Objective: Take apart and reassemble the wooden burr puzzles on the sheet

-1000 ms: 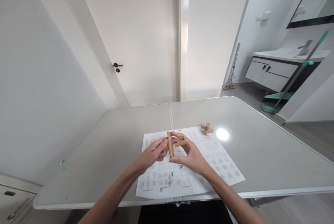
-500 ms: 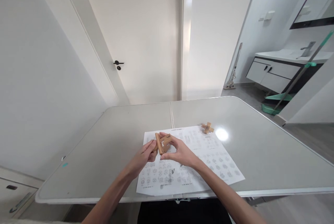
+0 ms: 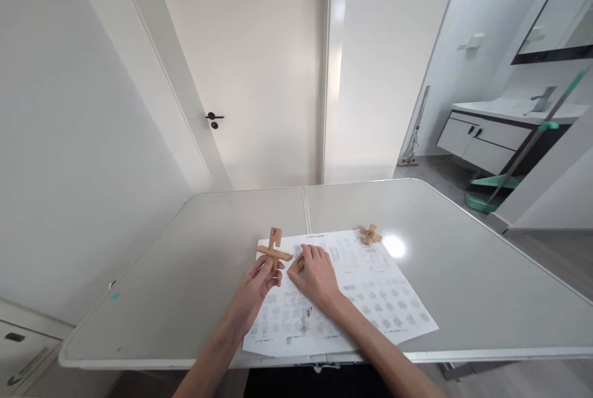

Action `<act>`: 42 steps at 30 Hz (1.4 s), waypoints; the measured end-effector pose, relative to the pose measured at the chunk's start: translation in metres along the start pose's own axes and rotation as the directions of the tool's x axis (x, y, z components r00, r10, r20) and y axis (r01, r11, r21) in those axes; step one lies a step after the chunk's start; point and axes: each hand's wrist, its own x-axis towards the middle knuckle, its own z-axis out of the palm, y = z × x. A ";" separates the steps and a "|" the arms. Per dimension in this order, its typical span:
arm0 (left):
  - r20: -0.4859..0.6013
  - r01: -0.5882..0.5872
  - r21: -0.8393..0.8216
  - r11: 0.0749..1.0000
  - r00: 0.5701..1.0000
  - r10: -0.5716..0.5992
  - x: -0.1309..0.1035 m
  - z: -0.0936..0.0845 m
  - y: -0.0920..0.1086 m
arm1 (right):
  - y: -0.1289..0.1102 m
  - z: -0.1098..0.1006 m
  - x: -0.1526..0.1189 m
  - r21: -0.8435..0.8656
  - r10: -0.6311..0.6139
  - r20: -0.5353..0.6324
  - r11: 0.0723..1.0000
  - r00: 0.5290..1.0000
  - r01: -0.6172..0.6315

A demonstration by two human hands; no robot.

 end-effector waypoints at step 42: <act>0.084 -0.231 0.733 0.640 0.964 0.251 -0.005 0.043 0.029 | -0.049 -0.109 -0.003 0.801 0.133 0.350 0.470 0.927 -0.370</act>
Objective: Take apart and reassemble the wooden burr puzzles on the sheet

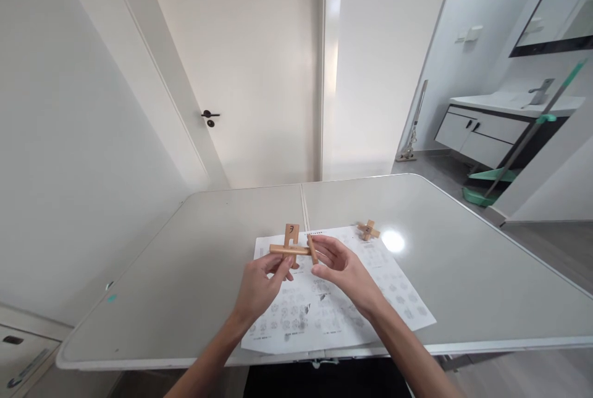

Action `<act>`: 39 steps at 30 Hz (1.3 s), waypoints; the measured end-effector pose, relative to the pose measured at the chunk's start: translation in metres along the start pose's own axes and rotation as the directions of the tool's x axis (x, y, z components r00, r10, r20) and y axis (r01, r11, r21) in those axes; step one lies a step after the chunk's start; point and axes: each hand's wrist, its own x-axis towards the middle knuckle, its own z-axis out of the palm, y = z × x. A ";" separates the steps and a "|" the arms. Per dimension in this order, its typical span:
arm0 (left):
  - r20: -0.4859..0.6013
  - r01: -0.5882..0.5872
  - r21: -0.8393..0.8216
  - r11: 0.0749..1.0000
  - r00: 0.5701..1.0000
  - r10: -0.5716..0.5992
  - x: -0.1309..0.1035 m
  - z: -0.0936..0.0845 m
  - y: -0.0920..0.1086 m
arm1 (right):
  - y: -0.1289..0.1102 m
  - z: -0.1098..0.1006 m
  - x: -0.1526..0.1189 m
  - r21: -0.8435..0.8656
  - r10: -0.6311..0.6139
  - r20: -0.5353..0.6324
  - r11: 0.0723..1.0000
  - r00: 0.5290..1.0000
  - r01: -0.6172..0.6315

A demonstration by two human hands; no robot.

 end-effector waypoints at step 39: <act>0.225 -0.007 0.003 1.000 0.974 0.007 -0.018 0.024 -0.017 | 0.029 0.016 -0.009 0.021 0.021 -0.059 1.000 0.998 -0.020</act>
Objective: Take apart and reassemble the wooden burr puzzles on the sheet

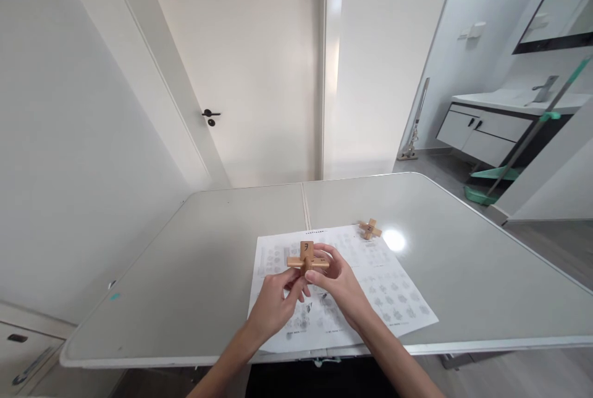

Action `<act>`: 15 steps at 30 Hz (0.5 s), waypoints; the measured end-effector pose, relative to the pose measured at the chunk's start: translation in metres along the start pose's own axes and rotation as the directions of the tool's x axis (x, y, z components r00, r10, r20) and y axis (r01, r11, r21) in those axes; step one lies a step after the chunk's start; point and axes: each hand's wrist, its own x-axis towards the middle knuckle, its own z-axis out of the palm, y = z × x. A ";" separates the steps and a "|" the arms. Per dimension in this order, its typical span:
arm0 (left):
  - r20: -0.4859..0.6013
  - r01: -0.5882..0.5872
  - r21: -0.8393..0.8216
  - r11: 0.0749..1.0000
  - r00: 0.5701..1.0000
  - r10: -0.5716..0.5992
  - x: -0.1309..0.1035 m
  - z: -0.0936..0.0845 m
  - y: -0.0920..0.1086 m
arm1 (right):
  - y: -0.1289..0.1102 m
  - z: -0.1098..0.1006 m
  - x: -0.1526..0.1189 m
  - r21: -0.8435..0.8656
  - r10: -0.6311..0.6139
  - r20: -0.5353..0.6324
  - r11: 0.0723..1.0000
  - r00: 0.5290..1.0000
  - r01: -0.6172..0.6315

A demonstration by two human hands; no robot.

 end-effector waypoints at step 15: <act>-0.300 0.123 0.298 0.947 0.953 -0.030 -0.003 -0.068 -0.098 | 0.028 -0.101 0.060 -0.911 -0.454 -0.300 0.397 0.839 -0.111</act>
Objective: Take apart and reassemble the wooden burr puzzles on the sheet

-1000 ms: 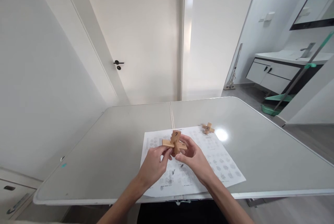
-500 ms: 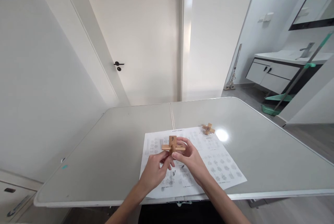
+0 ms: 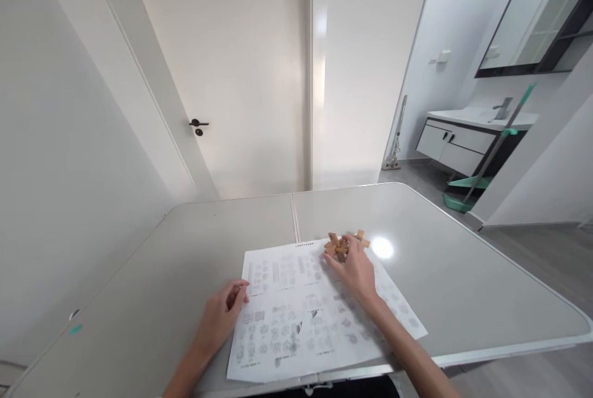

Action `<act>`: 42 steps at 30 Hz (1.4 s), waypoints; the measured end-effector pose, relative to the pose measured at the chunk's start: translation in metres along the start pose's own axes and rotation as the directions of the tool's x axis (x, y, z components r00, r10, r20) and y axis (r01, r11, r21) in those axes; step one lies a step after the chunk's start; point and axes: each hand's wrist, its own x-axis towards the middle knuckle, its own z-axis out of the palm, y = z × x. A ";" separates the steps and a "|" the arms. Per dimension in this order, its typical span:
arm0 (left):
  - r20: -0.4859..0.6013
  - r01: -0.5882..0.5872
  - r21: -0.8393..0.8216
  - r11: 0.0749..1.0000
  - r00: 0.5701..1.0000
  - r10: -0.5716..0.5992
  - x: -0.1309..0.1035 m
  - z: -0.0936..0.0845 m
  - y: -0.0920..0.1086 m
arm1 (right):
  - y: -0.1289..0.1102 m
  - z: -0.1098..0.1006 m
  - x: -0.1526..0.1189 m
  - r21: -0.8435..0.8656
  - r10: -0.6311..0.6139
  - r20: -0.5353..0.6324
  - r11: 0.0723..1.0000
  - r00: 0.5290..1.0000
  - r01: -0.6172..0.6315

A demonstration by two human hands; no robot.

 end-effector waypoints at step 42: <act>0.029 -0.006 -0.020 1.000 1.000 0.007 -0.038 -0.004 -0.011 | 0.037 -0.053 -0.095 0.265 0.029 0.233 0.960 0.972 -0.092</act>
